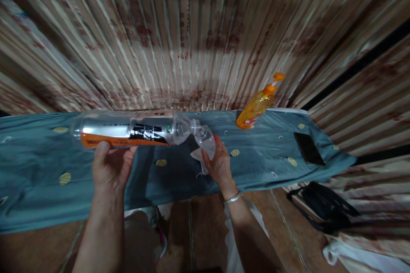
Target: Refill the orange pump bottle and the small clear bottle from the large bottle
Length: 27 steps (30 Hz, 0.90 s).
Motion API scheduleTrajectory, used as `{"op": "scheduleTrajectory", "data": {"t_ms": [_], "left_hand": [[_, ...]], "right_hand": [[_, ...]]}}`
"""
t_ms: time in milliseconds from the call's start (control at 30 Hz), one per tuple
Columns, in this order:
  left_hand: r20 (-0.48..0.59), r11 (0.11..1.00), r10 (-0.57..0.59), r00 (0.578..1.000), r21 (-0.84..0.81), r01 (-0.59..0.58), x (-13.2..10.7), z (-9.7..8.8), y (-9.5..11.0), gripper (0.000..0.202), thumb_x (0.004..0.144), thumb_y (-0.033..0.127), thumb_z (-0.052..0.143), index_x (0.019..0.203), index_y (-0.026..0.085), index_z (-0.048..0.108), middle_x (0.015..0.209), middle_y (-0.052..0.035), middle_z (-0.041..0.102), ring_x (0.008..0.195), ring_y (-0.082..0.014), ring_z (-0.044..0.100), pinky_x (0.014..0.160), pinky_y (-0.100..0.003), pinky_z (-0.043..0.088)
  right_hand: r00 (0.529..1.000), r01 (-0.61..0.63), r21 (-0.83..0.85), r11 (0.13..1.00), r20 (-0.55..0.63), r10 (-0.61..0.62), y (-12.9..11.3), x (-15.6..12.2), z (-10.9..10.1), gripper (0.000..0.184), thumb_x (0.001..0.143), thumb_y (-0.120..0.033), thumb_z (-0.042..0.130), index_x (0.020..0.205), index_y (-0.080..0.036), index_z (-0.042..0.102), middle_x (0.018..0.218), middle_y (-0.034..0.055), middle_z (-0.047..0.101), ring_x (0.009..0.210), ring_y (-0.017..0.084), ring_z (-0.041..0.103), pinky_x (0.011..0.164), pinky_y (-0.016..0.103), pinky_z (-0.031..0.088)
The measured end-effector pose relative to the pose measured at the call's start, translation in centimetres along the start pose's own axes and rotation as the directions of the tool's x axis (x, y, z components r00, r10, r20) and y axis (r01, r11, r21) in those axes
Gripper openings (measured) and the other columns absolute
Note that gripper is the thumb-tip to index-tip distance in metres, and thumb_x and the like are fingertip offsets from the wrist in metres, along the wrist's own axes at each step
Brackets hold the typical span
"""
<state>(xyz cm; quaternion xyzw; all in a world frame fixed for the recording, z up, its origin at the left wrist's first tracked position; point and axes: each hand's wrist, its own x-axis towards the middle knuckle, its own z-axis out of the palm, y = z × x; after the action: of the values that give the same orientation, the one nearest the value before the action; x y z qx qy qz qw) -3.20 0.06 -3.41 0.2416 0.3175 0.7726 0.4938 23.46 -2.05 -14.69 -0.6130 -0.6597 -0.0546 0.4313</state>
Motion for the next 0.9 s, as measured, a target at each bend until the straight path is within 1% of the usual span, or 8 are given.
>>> {"op": "scheduleTrajectory", "data": {"t_ms": [100, 233, 333, 467, 667, 800, 900], "left_hand": [[0.0, 1.0, 0.0, 1.0, -0.001, 0.0, 0.01, 0.05, 0.07, 0.053, 0.048, 0.042, 0.101, 0.089, 0.022, 0.074, 0.095, -0.0039, 0.077, 0.091, -0.023, 0.07, 0.092, -0.043, 0.062], [0.037, 1.0, 0.013, 0.999, 0.016, -0.014, 0.08, -0.21, 0.05, 0.048, 0.054, 0.042, 0.1, 0.09, 0.023, 0.075, 0.093, -0.0031, 0.076, 0.1, -0.0251, 0.07, 0.094, -0.043, 0.061], [0.02, 1.0, 0.015, 1.0, 0.013, -0.015, 0.11, -0.37, -0.01, 0.047, 0.053, 0.042, 0.1, 0.088, 0.023, 0.075, 0.09, -0.0023, 0.075, 0.099, -0.0251, 0.07, 0.093, -0.043, 0.061], [0.022, 1.0, 0.007, 1.0, 0.027, -0.007, 0.17, -0.54, -0.09, 0.046, 0.055, 0.042, 0.099, 0.09, 0.024, 0.075, 0.093, -0.0028, 0.076, 0.102, -0.0264, 0.07, 0.092, -0.043, 0.062], [0.003, 1.0, 0.009, 1.0, 0.011, -0.009, 0.13, -0.18, -0.03, 0.046, 0.051, 0.041, 0.1, 0.086, 0.024, 0.075, 0.091, -0.0037, 0.076, 0.091, -0.0248, 0.071, 0.087, -0.043, 0.064], [0.007, 1.0, 0.019, 1.0, -0.004, -0.019, -0.08, 0.22, 0.08, 0.048, 0.053, 0.041, 0.099, 0.092, 0.024, 0.076, 0.098, -0.0043, 0.078, 0.093, -0.0239, 0.071, 0.089, -0.042, 0.063], [0.012, 1.0, 0.011, 1.0, 0.0, -0.011, -0.09, 0.11, 0.02, 0.049, 0.055, 0.04, 0.097, 0.097, 0.025, 0.076, 0.101, -0.0044, 0.078, 0.095, -0.0245, 0.071, 0.09, -0.042, 0.062]], "right_hand": [[1.0, -0.003, 0.001, 1.0, 0.005, 0.003, 0.02, -0.04, 0.04, 0.069, 0.1, -0.052, 0.054, 0.152, -0.008, 0.042, 0.135, 0.0258, 0.069, 0.124, 0.035, 0.071, 0.106, 0.055, 0.059], [1.0, 0.014, -0.006, 1.0, -0.01, -0.014, 0.02, -0.06, 0.11, 0.069, 0.101, -0.053, 0.054, 0.153, -0.008, 0.041, 0.135, 0.0258, 0.069, 0.124, 0.034, 0.071, 0.104, 0.055, 0.06], [0.999, 0.032, -0.019, 0.999, -0.032, -0.033, -0.01, -0.02, 0.11, 0.068, 0.101, -0.053, 0.053, 0.152, -0.008, 0.042, 0.133, 0.0256, 0.07, 0.122, 0.034, 0.072, 0.103, 0.054, 0.061], [1.0, 0.015, -0.026, 1.0, -0.013, -0.016, -0.12, 0.03, 0.01, 0.068, 0.101, -0.053, 0.053, 0.151, -0.007, 0.043, 0.133, 0.0262, 0.07, 0.122, 0.034, 0.072, 0.103, 0.054, 0.061], [1.0, -0.005, -0.005, 1.0, 0.008, 0.005, -0.18, 0.03, -0.08, 0.069, 0.101, -0.054, 0.052, 0.152, -0.008, 0.041, 0.137, 0.0255, 0.069, 0.125, 0.034, 0.07, 0.106, 0.054, 0.059], [1.0, -0.01, -0.002, 1.0, 0.006, 0.01, -0.23, 0.05, -0.12, 0.069, 0.101, -0.052, 0.054, 0.152, -0.008, 0.042, 0.136, 0.0256, 0.069, 0.125, 0.034, 0.07, 0.106, 0.054, 0.059], [1.0, -0.02, 0.002, 1.0, 0.008, 0.02, -0.29, 0.05, -0.15, 0.068, 0.101, -0.051, 0.055, 0.152, -0.009, 0.043, 0.137, 0.025, 0.068, 0.125, 0.034, 0.07, 0.107, 0.054, 0.058]]}}
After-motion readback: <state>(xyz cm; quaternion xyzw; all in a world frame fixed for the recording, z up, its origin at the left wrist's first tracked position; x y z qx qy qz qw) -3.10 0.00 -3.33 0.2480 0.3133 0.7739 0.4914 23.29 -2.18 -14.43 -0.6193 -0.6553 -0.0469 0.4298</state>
